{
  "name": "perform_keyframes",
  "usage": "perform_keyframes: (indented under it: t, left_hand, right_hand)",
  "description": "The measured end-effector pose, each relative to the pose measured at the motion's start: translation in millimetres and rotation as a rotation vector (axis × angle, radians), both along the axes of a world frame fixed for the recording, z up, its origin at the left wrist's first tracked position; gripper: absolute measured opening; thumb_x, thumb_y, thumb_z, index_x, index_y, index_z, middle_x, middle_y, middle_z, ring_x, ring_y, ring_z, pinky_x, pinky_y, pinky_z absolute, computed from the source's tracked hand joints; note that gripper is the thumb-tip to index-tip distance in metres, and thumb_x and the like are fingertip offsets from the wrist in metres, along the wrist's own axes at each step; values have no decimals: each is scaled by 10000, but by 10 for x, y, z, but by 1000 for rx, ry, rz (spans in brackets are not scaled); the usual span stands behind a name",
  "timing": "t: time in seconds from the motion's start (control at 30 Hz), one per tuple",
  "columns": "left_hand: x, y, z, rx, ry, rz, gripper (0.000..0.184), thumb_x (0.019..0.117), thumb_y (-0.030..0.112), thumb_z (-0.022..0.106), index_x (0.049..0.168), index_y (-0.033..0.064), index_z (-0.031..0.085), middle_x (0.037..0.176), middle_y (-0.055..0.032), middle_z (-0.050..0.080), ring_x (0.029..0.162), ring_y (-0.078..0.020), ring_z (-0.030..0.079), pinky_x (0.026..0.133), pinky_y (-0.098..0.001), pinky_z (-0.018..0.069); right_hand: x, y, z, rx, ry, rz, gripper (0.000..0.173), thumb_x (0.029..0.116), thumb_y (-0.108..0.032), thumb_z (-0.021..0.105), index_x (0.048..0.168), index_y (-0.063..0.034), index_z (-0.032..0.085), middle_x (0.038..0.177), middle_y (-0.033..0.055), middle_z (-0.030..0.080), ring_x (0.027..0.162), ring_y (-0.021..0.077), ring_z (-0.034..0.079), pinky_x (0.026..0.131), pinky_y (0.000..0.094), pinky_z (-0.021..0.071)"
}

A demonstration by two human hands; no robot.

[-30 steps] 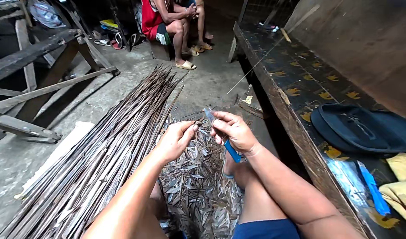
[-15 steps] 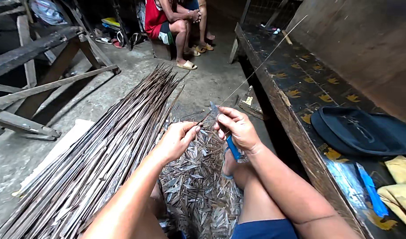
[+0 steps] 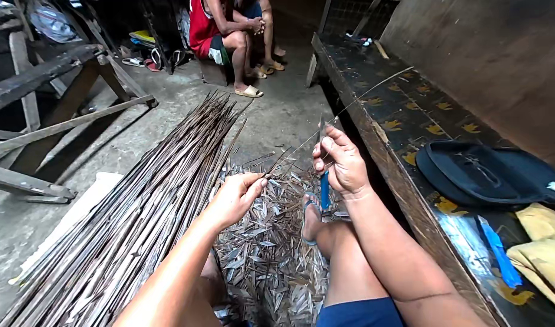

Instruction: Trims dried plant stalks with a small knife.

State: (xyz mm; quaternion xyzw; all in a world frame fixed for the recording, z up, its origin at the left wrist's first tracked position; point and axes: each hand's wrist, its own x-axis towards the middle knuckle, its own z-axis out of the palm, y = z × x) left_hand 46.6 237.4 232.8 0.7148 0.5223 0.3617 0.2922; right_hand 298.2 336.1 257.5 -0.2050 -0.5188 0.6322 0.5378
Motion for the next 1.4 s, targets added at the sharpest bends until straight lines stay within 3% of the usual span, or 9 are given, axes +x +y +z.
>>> perform_keyframes:
  t: [0.1,0.2,0.37,0.5,0.63,0.83,0.97,1.2,1.4]
  left_hand:
    - [35,3,-1,-49,-7,-5,354,1087,336,473,1152,98,727,831,41,660,682,-3,598,665,-194,526]
    - [58,22,-11,-101,-60,-29,339,1076,330,507,1211,90,704,884,28,689,719,-16,644,700,-212,568]
    - [-68,44,-50,-278,-291,-175,411,1023,349,588,1305,54,631,1019,-3,712,822,-70,689,756,-252,601]
    - [-171,58,-92,-349,-442,-205,328,1091,261,434,1181,52,671,888,11,688,756,-75,661,710,-235,580]
    - [-157,69,-67,-299,-438,-143,201,1049,212,539,1067,72,682,806,15,659,668,-61,608,630,-204,527]
    - [-96,48,18,-308,-533,-155,147,1031,166,564,1063,46,643,801,-35,664,654,-93,628,608,-210,540]
    - [-116,29,32,-326,-688,-227,274,1090,203,415,1094,45,639,816,-47,663,638,-76,608,593,-191,521]
    - [-129,-13,31,-389,-710,-340,221,1063,164,483,1011,49,665,720,-17,639,576,-50,585,550,-176,506]
    - [-101,-2,8,-473,-801,-421,245,1057,172,497,952,44,677,687,-16,623,545,-38,568,514,-162,482]
  right_hand:
    - [-64,-56,-41,-42,-83,88,340,1079,-107,436,1391,-138,567,803,51,661,568,94,616,513,225,552]
    - [-128,-91,-94,-57,-93,160,293,1073,-89,462,1325,-98,611,801,75,689,562,97,621,517,221,546]
    - [-44,4,-24,-51,11,41,277,1094,-143,422,1315,-133,589,826,39,647,578,79,608,495,200,535]
    - [9,60,13,-57,97,-29,268,1106,-145,388,1308,-139,564,822,40,638,572,84,605,481,193,526]
    - [-64,-18,-48,-53,-50,33,296,1100,-163,390,1346,-132,552,814,35,636,567,83,603,487,209,537]
    - [-181,-176,-192,32,-255,365,150,1052,-146,540,988,-49,634,742,97,703,548,114,645,520,232,552]
    - [-210,-173,-240,54,-267,443,154,1041,-162,574,1013,-38,661,744,93,707,552,109,644,524,230,552]
    - [-253,-218,-230,157,-350,667,149,1030,-173,610,1017,-35,667,738,26,711,560,65,639,531,210,548]
    - [-193,-202,-180,219,-385,628,117,1020,-118,618,1035,-26,689,769,28,724,581,59,647,544,205,559]
